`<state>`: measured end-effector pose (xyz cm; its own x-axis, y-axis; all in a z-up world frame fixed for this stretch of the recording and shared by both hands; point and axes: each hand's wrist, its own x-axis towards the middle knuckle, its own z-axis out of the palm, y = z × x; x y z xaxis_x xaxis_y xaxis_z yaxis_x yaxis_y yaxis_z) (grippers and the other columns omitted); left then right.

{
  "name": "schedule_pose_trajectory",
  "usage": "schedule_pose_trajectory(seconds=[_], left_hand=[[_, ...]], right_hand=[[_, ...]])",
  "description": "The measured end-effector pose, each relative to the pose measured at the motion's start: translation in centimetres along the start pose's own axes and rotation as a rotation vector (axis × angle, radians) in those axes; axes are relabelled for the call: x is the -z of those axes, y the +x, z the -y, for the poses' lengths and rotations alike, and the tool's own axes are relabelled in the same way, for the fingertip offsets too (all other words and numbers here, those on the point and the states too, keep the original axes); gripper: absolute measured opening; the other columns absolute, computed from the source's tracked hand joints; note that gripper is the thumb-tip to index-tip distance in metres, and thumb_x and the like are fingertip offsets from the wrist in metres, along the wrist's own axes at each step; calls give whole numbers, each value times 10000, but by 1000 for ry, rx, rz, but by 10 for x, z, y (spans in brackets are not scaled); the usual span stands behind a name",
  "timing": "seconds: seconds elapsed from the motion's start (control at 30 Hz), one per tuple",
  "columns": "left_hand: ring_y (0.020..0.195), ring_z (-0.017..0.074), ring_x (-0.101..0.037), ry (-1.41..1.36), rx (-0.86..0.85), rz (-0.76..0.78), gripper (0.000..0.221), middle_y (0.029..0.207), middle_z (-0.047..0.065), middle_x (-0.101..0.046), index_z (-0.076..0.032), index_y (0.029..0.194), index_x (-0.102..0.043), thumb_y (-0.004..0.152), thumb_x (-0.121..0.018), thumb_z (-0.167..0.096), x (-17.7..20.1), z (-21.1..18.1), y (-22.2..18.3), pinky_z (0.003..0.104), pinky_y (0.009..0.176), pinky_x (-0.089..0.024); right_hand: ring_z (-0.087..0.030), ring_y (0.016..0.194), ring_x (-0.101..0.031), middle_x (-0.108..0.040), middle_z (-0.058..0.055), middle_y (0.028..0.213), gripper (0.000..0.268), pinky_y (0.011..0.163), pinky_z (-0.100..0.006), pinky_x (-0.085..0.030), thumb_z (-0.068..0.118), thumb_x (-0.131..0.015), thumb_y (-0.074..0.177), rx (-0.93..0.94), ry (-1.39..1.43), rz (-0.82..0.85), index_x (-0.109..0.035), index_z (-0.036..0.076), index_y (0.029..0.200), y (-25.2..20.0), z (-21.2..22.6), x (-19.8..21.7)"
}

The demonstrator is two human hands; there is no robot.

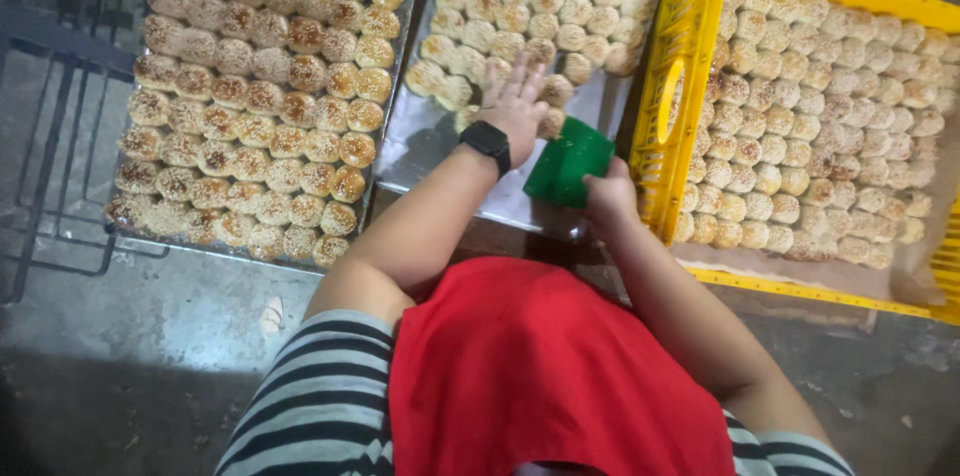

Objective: The person organizes and packs small round pastries from metal trays into a yellow plastic crate using a green scraper tool and by hand.

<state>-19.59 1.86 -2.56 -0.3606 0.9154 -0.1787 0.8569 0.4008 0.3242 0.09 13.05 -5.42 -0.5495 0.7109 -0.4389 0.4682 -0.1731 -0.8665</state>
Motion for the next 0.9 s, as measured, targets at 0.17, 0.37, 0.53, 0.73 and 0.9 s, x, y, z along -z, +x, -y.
schedule_pose_trajectory(seconds=[0.17, 0.37, 0.53, 0.73, 0.9], left_hand=[[1591, 395, 18, 36, 31, -29, 398, 1738, 163, -152, -198, 1313, -655, 930, -551, -178, -2, 21, -2, 710, 1203, 50], [1534, 416, 12, -65, 138, -273, 723, 1674, 209, -138, -134, 1565, -425, 926, -578, -436, 13, 85, -20, 751, 1144, 69], [1563, 383, 11, 138, 179, -179, 635, 1704, 183, -150, -155, 1556, -422, 990, -516, -428, 13, 105, -28, 749, 1160, 68], [1513, 425, -39, 152, 167, -376, 622, 1627, 227, -262, -127, 1481, -529, 936, -535, -427, 22, 117, -41, 746, 1126, 19], [1497, 400, -218, -94, -84, -158, 541, 1560, 174, -409, -143, 1269, -675, 797, -682, -407, 34, 47, -40, 760, 1145, -83]], right_hand=[[-419, 777, -651, -697, -207, 1014, 379, 609, -501, -514, 33, -557, 925, -298, -390, -151, -574, 65, 1303, -19, 25, -1], [-310, 874, -738, -717, -162, 1048, 430, 683, -418, -625, 55, -610, 842, -101, -292, -172, -587, 37, 1271, -3, -14, 10], [-296, 979, -708, -722, -192, 1089, 528, 850, -380, -544, 77, -710, 859, 20, -497, -100, -570, 28, 1366, 29, -25, -33], [-209, 959, -678, -692, -139, 1121, 566, 825, -312, -546, -2, -639, 884, -5, -169, -16, -492, 14, 1430, 30, -33, -15], [-178, 907, -643, -669, -133, 1073, 489, 798, -292, -533, -52, -602, 941, -18, 7, 79, -540, 10, 1422, 22, -35, -18]])
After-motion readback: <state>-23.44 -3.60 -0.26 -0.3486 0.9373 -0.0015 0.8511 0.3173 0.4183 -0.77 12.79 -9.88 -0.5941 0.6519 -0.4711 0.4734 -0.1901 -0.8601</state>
